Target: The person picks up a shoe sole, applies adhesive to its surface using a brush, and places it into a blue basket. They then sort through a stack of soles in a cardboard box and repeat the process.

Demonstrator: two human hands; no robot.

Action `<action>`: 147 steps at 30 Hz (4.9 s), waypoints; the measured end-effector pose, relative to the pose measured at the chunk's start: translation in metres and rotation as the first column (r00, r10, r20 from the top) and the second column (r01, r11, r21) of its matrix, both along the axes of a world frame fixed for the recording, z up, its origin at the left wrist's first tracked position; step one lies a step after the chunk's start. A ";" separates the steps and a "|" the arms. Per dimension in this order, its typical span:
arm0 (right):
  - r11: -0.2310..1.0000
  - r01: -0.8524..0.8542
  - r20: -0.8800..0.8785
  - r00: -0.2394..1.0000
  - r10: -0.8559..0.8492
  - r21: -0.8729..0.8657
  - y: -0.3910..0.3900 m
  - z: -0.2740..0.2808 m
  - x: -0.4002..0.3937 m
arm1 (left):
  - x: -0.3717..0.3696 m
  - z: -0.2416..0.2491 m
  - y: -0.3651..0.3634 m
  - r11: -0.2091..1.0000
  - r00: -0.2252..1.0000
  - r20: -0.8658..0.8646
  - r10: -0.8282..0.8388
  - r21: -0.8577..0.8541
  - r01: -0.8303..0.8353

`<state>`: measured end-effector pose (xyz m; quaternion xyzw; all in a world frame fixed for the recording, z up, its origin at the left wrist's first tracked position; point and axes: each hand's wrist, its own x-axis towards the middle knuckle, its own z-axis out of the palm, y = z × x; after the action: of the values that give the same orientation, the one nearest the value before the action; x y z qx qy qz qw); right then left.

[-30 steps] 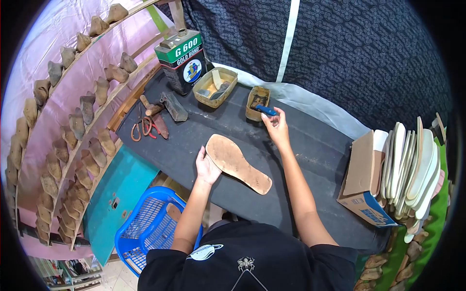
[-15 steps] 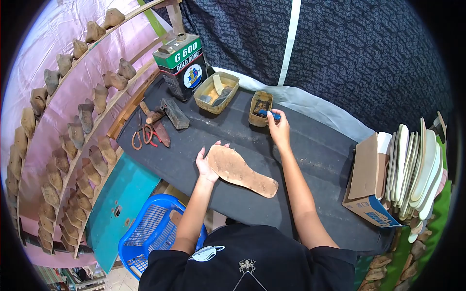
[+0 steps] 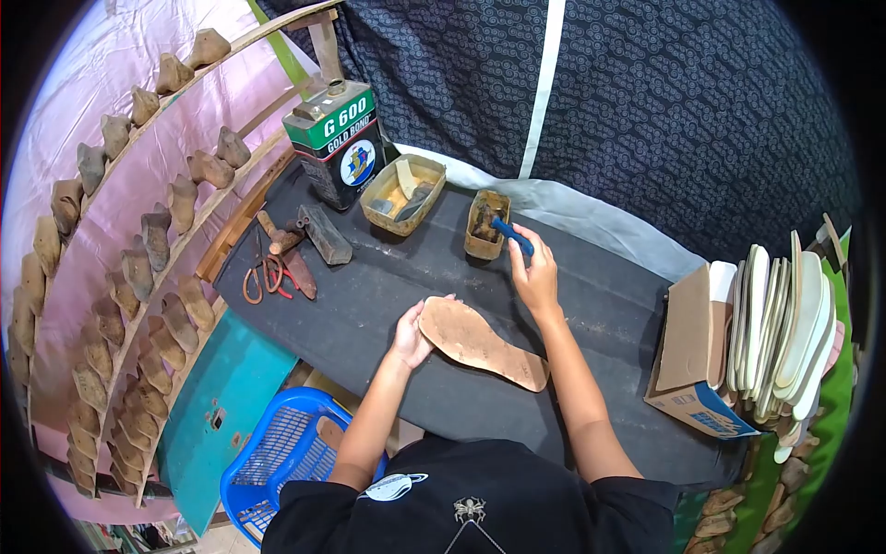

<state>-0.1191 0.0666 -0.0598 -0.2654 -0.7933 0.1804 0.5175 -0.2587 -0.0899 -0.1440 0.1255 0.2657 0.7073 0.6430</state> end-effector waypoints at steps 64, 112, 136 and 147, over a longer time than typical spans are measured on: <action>0.582 -0.464 -0.470 0.869 0.154 -0.668 -0.116 -0.038 0.092 | -0.017 -0.004 -0.027 0.950 0.847 -0.493 -0.199 -0.308 0.044; 0.913 -0.309 -0.089 0.951 0.296 -0.267 -0.116 -0.019 0.065 | -0.019 0.001 0.003 0.917 0.693 -0.631 -0.349 -0.384 0.112; 0.937 -0.206 -0.060 0.979 0.197 -0.281 -0.107 -0.011 0.066 | -0.017 -0.003 0.001 0.934 0.699 -0.653 -0.293 -0.352 0.064; 0.954 -0.099 -0.056 0.995 0.087 -0.283 -0.088 -0.003 0.088 | -0.017 -0.002 0.001 0.936 0.682 -0.670 -0.294 -0.346 0.064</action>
<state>-0.0315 -0.0218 -0.0625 -0.2957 -0.7591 0.3229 0.4817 -0.2753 -0.0894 -0.1458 0.3172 0.5819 0.4883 0.5678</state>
